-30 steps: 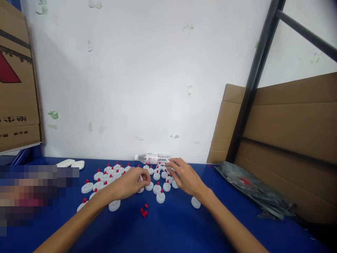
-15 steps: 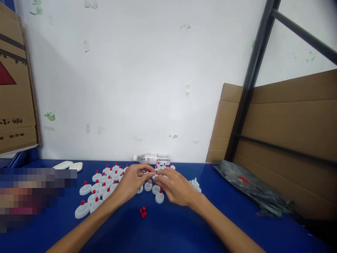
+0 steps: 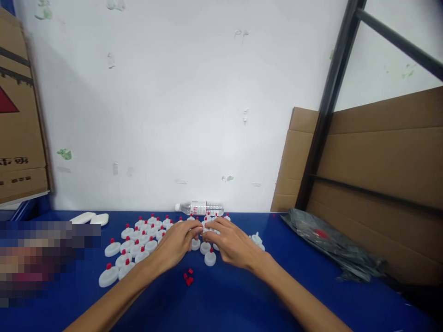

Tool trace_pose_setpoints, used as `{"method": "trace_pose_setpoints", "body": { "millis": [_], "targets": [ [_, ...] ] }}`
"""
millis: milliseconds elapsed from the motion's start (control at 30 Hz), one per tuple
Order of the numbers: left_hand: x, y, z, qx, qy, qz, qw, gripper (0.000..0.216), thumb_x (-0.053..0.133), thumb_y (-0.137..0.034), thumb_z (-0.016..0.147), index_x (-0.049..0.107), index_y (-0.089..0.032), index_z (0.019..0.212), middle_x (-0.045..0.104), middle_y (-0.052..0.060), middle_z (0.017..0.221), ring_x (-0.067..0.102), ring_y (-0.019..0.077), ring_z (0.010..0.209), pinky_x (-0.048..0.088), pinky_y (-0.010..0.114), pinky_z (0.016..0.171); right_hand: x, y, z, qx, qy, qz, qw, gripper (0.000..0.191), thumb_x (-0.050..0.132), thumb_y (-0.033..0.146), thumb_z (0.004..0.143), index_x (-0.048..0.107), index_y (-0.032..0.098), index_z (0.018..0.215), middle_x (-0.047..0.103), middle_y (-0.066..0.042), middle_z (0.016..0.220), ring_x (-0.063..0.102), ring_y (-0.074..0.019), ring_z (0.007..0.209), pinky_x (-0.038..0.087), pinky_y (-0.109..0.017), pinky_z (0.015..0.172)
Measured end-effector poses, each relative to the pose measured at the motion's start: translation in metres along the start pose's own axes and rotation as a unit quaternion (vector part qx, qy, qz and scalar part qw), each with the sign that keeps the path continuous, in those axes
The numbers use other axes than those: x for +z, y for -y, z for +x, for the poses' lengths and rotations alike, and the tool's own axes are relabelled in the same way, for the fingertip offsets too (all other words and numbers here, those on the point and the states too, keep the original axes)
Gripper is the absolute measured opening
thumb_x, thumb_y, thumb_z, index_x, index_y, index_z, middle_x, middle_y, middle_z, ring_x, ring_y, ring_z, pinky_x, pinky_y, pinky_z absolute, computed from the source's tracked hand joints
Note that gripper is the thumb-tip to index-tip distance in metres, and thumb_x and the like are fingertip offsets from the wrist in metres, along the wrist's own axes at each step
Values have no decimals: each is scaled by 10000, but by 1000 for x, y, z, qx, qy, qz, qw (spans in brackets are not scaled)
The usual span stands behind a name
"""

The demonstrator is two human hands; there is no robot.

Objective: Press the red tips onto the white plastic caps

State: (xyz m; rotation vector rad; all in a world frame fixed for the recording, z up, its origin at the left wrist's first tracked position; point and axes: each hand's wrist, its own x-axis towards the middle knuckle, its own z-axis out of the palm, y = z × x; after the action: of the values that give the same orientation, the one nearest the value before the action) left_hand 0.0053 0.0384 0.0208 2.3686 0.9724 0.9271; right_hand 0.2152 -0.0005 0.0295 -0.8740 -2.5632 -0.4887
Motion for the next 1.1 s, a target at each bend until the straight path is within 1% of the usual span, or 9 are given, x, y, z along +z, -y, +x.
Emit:
{"method": "trace_pose_setpoints", "body": {
  "millis": [167,367,467,567,667,767,867,967,1100],
  "targets": [
    [7,3,-2,-13,44,-64,997,394,326,-448,997,466,-208,718,522,-59,565,539,112,425,399,229,504,0,1,-1,-19,36,-35,999,427,506,-12,766,550,188,1140,569,-87,1233,466,-230,1044,456,-355,905],
    [9,4,-5,-61,82,-119,988,387,350,-506,962,451,-212,731,495,-60,541,471,109,356,334,220,393,8,3,-3,-25,51,-48,997,426,549,14,768,546,173,1163,570,-92,1206,465,-233,1016,461,-344,888],
    [9,2,-6,-55,83,-80,992,397,354,-472,955,445,-208,672,471,-51,510,455,113,391,327,227,435,10,3,-2,-37,58,-56,996,420,581,8,746,560,161,1137,561,-107,1234,458,-248,1062,459,-365,928],
    [12,3,-5,-29,60,-21,998,413,364,-432,946,453,-202,615,481,-25,528,465,133,497,331,242,509,12,-1,-2,-55,70,-65,994,399,583,-10,743,576,134,1116,555,-124,1267,451,-262,1107,463,-378,958],
    [11,3,-2,-40,48,-1,998,421,353,-449,947,508,-199,646,511,-16,536,490,153,534,342,253,539,16,-5,-3,-43,56,-29,997,414,561,-34,767,584,140,1142,560,-113,1287,455,-244,1141,475,-355,950],
    [5,-3,0,-56,39,3,998,427,364,-482,947,574,-195,711,547,-20,547,540,161,543,370,255,569,18,-10,-2,-13,9,22,1000,380,513,-23,839,613,188,1140,592,-84,1256,491,-205,1136,466,-337,949],
    [-4,-9,0,-66,47,-1,997,457,384,-498,942,611,-189,694,570,-16,554,575,160,550,395,253,589,16,-22,-4,44,-38,41,997,284,518,104,930,638,235,1151,619,-59,1235,538,-190,1131,447,-344,966],
    [-11,-10,-3,-75,125,-11,989,418,469,-488,904,622,-184,661,587,-10,562,579,154,549,402,241,564,10,-44,-12,178,-76,22,981,236,527,253,973,645,264,1176,627,-48,1241,563,-196,1140,421,-361,988],
    [-15,-1,-8,-102,248,-34,963,280,605,-463,819,651,-193,762,617,-19,607,556,133,509,391,224,507,5,-78,-30,325,-98,-6,941,344,370,312,1032,633,181,1211,629,-125,1234,583,-244,1143,368,-450,1029]
  ]
}}
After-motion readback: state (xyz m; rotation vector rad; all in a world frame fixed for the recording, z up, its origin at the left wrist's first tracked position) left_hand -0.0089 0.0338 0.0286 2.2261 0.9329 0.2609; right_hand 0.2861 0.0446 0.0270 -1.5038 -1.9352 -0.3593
